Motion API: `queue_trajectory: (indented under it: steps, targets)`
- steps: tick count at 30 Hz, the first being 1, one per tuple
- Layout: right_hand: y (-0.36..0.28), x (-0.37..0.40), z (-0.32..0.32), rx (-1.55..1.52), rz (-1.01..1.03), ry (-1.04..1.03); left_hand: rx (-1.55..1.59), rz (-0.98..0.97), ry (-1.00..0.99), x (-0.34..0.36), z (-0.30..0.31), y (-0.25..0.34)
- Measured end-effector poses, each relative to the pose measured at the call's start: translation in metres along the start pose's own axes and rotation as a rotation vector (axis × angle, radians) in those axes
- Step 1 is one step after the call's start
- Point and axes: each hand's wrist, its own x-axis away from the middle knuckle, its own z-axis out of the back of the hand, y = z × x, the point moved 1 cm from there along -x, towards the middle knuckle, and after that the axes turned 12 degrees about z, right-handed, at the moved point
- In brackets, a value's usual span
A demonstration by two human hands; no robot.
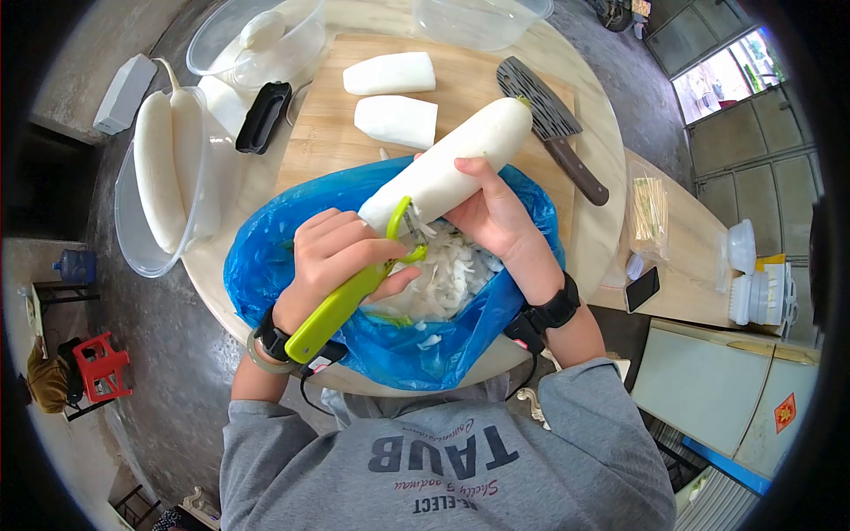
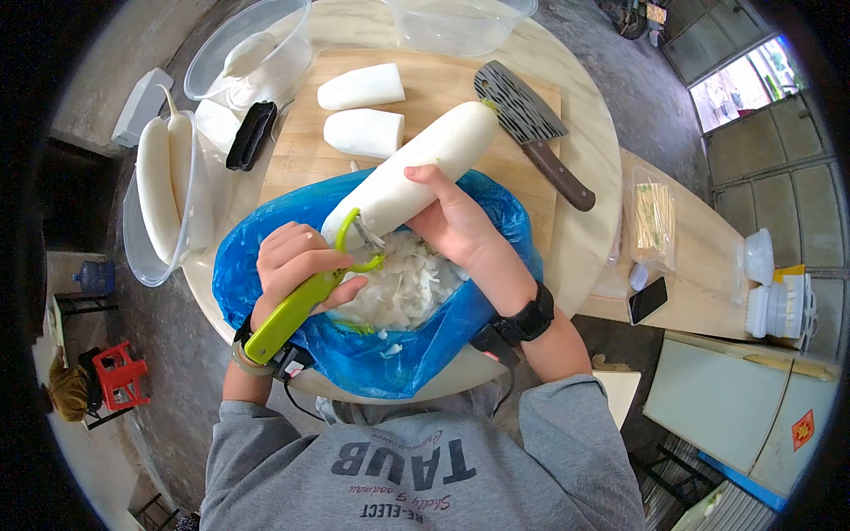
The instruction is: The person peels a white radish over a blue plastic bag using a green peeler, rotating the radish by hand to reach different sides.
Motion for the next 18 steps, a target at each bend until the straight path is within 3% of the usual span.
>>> queue_trajectory:
  steps: [9,12,15,18]
  targets:
    - [0.003,0.0,0.001,0.012,0.024,0.021,0.033,0.13,-0.027,0.0,-0.003,0.002]
    - [0.001,0.0,0.002,-0.005,0.022,-0.012,-0.011,0.021,0.063,0.004,0.008,-0.005]
    - [0.001,0.0,0.002,-0.007,0.028,-0.04,0.249,0.08,0.245,0.007,0.009,-0.005]
    - [0.002,0.001,0.004,-0.059,0.035,-0.065,0.339,0.186,0.265,0.014,0.009,-0.01]
